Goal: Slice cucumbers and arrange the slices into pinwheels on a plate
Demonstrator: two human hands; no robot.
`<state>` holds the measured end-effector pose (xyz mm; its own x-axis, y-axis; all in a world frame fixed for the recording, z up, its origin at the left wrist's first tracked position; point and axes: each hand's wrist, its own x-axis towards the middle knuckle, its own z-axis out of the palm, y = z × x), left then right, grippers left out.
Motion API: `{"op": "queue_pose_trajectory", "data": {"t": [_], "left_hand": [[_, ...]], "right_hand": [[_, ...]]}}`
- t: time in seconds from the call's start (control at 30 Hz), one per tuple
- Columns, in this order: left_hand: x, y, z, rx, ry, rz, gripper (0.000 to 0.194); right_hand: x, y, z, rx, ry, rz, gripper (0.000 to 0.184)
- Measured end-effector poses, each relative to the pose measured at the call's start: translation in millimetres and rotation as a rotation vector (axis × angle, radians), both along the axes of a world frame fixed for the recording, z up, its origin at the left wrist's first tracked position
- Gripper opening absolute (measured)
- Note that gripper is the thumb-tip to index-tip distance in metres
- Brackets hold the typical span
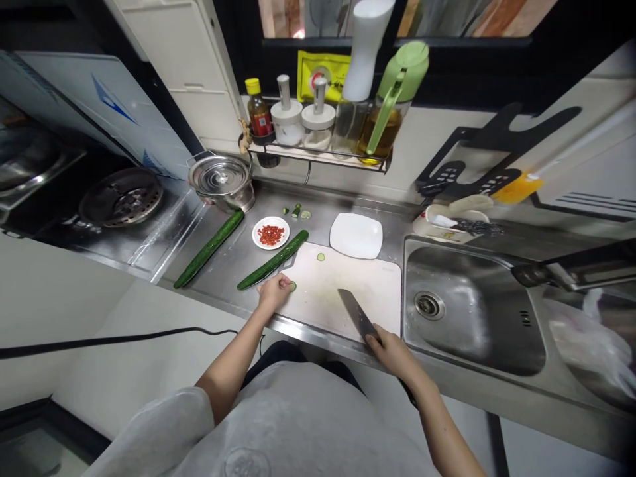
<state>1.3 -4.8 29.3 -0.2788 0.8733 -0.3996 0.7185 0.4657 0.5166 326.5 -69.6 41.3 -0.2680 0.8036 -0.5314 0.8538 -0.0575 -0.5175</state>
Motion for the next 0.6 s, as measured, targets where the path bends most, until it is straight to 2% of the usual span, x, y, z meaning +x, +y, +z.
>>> {"op": "queue_pose_trajectory", "data": {"t": [0.17,0.6], "left_hand": [[-4.7,5.1,-5.4,0.011,0.015,0.027,0.015],[-3.3,3.1,-9.7,0.028,0.082,-0.015,0.016]], "right_hand": [[-3.5,0.5,2.7,0.013,-0.013,0.009,0.031],[0.2,-6.3,-4.2,0.013,-0.008,0.01,0.028]]}}
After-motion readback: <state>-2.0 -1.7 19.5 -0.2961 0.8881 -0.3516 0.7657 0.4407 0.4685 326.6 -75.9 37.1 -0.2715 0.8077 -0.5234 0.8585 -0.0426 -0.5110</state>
